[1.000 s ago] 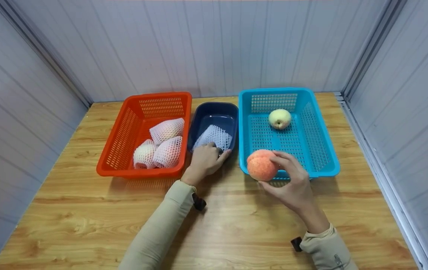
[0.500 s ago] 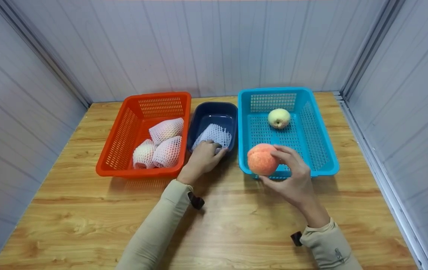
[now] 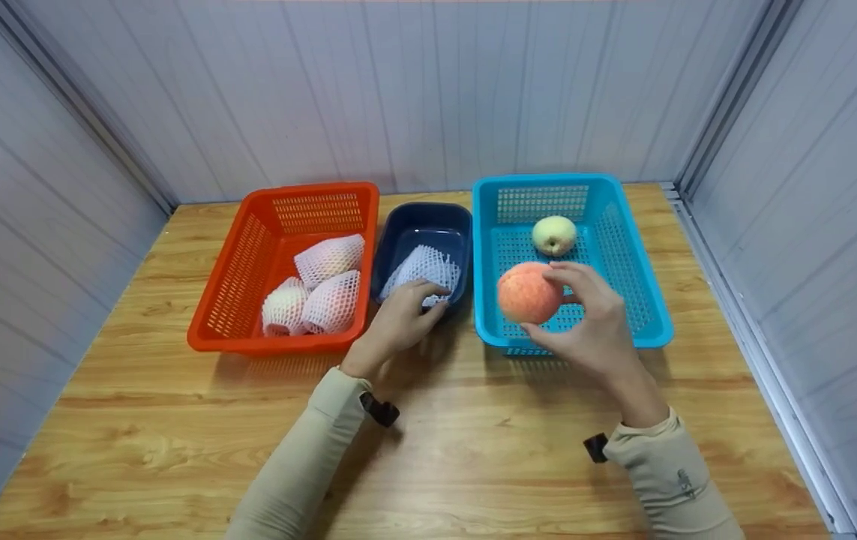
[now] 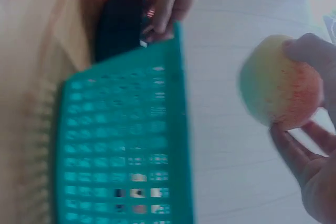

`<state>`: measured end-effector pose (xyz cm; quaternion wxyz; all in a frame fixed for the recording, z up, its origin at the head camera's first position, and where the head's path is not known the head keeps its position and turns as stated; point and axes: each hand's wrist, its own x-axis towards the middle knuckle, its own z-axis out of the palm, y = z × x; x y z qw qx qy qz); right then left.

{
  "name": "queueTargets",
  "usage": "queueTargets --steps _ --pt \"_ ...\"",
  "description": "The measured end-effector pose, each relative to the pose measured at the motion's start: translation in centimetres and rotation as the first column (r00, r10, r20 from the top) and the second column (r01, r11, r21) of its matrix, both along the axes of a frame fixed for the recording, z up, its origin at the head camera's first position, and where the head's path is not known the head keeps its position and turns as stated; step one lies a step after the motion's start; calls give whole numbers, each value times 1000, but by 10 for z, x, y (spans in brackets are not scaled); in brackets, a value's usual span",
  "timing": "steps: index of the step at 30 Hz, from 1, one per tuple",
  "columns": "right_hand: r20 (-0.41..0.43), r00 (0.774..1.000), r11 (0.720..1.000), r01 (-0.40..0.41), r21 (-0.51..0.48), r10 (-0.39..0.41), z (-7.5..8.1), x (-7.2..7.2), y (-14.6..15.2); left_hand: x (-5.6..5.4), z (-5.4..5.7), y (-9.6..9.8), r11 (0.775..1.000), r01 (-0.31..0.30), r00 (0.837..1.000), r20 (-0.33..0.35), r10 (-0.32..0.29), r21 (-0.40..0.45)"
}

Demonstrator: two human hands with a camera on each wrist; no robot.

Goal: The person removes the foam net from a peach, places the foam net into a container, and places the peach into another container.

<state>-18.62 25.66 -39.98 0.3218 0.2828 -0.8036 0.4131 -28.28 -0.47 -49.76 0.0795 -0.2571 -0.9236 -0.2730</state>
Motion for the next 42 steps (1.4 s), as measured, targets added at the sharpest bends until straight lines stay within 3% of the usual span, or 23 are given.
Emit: queueTargets --steps 4,10,16,23,29,34,37,42 --pt "77 997 1000 22 22 -24 5 -13 7 10 8 2 997 62 997 -39 -61 46" --pt "207 976 997 54 53 -64 4 -45 19 27 24 10 989 149 982 -119 -146 19" --pt "402 905 987 92 132 -138 19 -77 18 40 38 22 968 245 960 -126 -249 -49" --pt "530 828 974 80 211 -183 24 -118 11 49 40 38 934 329 925 -153 -348 -138" --pt "635 742 967 69 243 -213 20 -157 2 52 40 46 933 287 933 -156 -323 -216" --pt "690 682 959 63 276 -243 13 -180 0 56 38 50 927 270 931 -174 -320 -260" --pt "710 664 962 52 269 -234 9 -189 -3 57 35 52 930 244 926 -219 -308 -275" --pt "722 654 963 40 265 -226 4 -199 -8 58 35 54 945 182 907 -326 -267 -271"
